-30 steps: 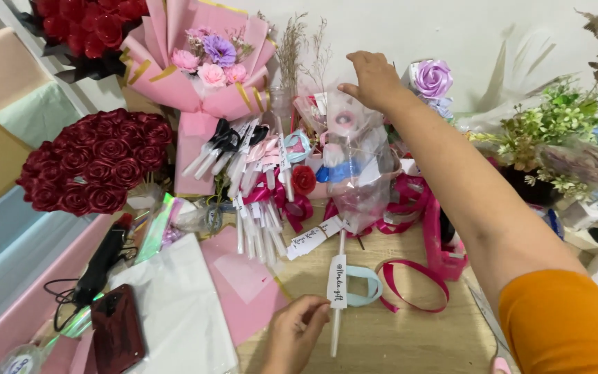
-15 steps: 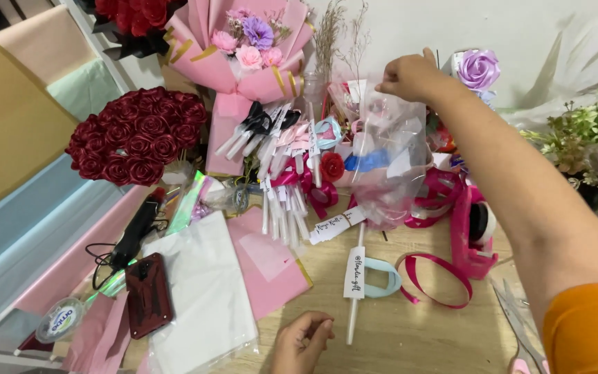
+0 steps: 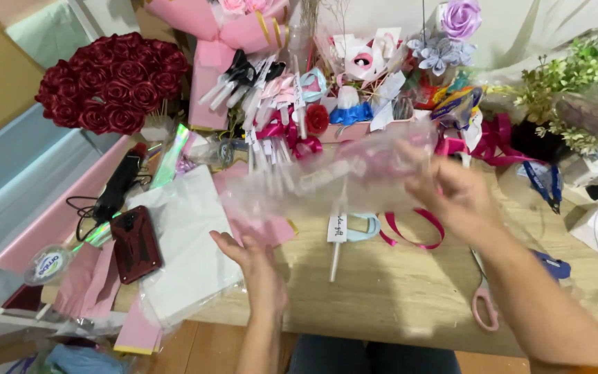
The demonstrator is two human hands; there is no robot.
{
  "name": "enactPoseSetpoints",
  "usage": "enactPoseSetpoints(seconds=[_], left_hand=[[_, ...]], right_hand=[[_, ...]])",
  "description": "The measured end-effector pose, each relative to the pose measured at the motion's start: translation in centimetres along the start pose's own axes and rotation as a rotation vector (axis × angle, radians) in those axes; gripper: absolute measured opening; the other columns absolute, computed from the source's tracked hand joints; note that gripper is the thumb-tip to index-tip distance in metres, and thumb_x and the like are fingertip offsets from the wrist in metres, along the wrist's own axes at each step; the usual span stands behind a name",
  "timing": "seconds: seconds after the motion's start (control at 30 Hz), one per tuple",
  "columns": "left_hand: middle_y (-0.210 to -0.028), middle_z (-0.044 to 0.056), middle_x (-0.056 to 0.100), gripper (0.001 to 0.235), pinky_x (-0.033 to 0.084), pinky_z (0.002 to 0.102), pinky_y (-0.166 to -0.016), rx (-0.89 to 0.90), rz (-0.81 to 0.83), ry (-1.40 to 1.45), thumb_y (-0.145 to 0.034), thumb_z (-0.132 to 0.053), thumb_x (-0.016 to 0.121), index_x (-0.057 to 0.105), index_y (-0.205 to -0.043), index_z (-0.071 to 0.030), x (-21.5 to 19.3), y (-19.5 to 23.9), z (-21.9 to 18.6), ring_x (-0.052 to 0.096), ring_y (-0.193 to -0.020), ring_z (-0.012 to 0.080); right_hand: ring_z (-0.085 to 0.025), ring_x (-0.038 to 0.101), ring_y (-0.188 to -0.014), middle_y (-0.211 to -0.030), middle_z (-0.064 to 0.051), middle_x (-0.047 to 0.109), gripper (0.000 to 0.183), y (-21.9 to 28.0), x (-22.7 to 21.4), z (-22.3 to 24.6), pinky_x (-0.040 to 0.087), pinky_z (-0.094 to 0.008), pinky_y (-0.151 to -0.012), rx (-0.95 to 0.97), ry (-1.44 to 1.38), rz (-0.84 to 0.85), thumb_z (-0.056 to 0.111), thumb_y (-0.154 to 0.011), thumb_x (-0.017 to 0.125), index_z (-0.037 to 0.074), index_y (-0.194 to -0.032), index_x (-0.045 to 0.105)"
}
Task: The person wraps a small white stick with a light blue ribbon, then places it into a clear plastic bag. They seal the bag and add a black ribbon to the package. The person repeats this process with another stick and ribbon, placing both into a single bag.
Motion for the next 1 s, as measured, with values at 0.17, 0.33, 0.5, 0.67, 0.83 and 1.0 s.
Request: enactPoseSetpoints(seconds=[0.17,0.33,0.5,0.67,0.83,1.0], left_hand=[[-0.147,0.005,0.043,0.057,0.046,0.028,-0.081,-0.123,-0.085,0.274,-0.091,-0.044,0.052,0.037,-0.145,-0.034,-4.2,-2.8,1.7,0.05,-0.088,0.0111],[-0.112,0.007,0.064,0.031,0.055,0.028,-0.081,-0.044,-0.054,0.375,-0.089,-0.004,0.07,0.059,-0.118,-0.009,-6.0,-5.1,4.8,0.063,-0.095,0.0173],[-0.097,-0.004,0.066,0.01,0.036,0.019,-0.044,-0.077,-0.076,0.35,-0.099,-0.015,0.064,0.061,-0.107,-0.02,-6.2,-4.8,5.5,0.054,-0.068,0.0046],[-0.09,-0.005,0.062,0.007,0.044,0.02,-0.063,-0.013,-0.016,0.405,-0.098,-0.017,0.066,0.062,-0.104,-0.017,-6.4,-4.4,6.7,0.052,-0.075,0.0052],[-0.1,0.004,0.07,0.009,0.055,0.024,-0.084,0.03,-0.044,0.422,-0.099,-0.017,0.064,0.063,-0.105,-0.01,-8.0,-4.6,5.6,0.065,-0.09,0.0112],[-0.106,-0.002,0.062,0.004,0.062,0.03,-0.075,0.019,-0.184,0.386,-0.104,-0.019,0.057,0.056,-0.106,-0.016,-7.0,-2.9,1.6,0.069,-0.091,0.014]], right_hand=[[-0.042,0.047,-0.141,-0.15,-0.02,0.05,0.018,8.8,2.3,-9.9,0.045,-0.05,-0.111,-0.383,0.07,0.169,0.025,-0.101,0.052,0.014,-0.098,0.067],[-0.04,0.038,-0.149,-0.15,-0.024,0.053,0.056,14.2,3.6,-11.7,0.015,-0.059,-0.122,-0.081,-0.254,0.256,0.041,-0.104,0.037,0.001,-0.11,0.077],[-0.023,0.066,-0.097,-0.103,-0.011,0.056,0.031,15.4,3.0,-15.1,0.06,-0.034,-0.094,-0.294,-0.018,-0.435,-0.007,-0.082,0.072,0.009,-0.097,0.051],[-0.02,0.062,-0.106,-0.131,-0.015,0.052,0.08,13.4,2.3,-12.8,0.059,-0.027,-0.083,-0.162,0.012,-0.402,-0.003,-0.067,0.081,0.007,-0.135,0.041],[-0.016,0.066,-0.083,-0.088,-0.009,0.072,0.014,12.1,2.8,-12.9,0.053,-0.025,-0.082,-0.073,0.108,-0.303,0.001,-0.078,0.081,0.005,-0.089,0.074],[-0.011,0.052,-0.076,-0.085,-0.008,0.059,0.016,9.8,4.7,-15.2,0.043,-0.024,-0.07,-0.164,0.012,-0.555,-0.005,-0.089,0.08,0.001,-0.096,0.067]])
Point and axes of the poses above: each hand's wrist, its own y-axis away from the middle knuckle, its own x-axis out of the palm, z = x × y, the point moved 1 cm from there along -y, towards the middle knuckle
